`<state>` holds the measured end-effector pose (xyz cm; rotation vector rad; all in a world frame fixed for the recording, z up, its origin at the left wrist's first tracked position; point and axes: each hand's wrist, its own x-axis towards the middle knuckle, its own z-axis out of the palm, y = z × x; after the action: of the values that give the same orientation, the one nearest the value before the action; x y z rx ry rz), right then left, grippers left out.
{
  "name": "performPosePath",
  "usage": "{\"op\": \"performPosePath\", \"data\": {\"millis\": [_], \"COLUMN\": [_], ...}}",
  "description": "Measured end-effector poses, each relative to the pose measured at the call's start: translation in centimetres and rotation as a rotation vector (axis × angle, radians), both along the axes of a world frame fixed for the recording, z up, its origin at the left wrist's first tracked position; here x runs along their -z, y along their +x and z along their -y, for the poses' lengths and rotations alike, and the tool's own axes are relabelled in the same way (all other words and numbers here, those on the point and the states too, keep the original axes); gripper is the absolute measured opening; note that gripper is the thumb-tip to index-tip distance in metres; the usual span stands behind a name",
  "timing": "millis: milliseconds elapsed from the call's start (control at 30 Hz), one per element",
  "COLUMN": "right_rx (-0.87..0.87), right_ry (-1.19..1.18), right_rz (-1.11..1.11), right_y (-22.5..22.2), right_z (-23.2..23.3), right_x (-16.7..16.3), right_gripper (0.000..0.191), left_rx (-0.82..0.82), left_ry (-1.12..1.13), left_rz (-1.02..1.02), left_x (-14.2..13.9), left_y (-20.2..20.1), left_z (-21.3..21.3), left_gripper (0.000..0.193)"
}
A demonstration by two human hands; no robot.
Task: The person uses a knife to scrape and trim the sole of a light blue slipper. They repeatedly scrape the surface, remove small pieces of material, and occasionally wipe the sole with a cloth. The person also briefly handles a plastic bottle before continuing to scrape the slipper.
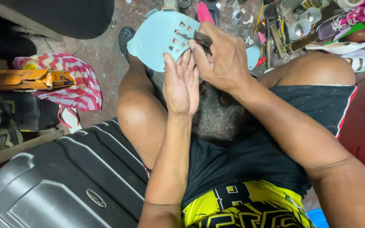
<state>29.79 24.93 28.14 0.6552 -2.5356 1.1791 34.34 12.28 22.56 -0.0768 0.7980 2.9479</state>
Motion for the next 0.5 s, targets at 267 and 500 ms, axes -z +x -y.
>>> {"op": "performPosePath", "data": {"millis": [267, 500], "right_rx": [-0.204, -0.026], "right_ry": [-0.319, -0.533], "right_rz": [0.065, 0.453], "right_y": [-1.2, -1.8], "right_z": [-2.0, -3.4], "right_x": [0.3, -0.5], "right_gripper": [0.018, 0.018], "left_rx": [-0.047, -0.100], "left_ry": [0.242, 0.206], "left_rz": [-0.013, -0.040], "left_x": [1.1, 1.4], "left_y": [-0.6, -0.8], "left_z": [1.3, 1.7], "left_gripper": [0.071, 0.065]}}
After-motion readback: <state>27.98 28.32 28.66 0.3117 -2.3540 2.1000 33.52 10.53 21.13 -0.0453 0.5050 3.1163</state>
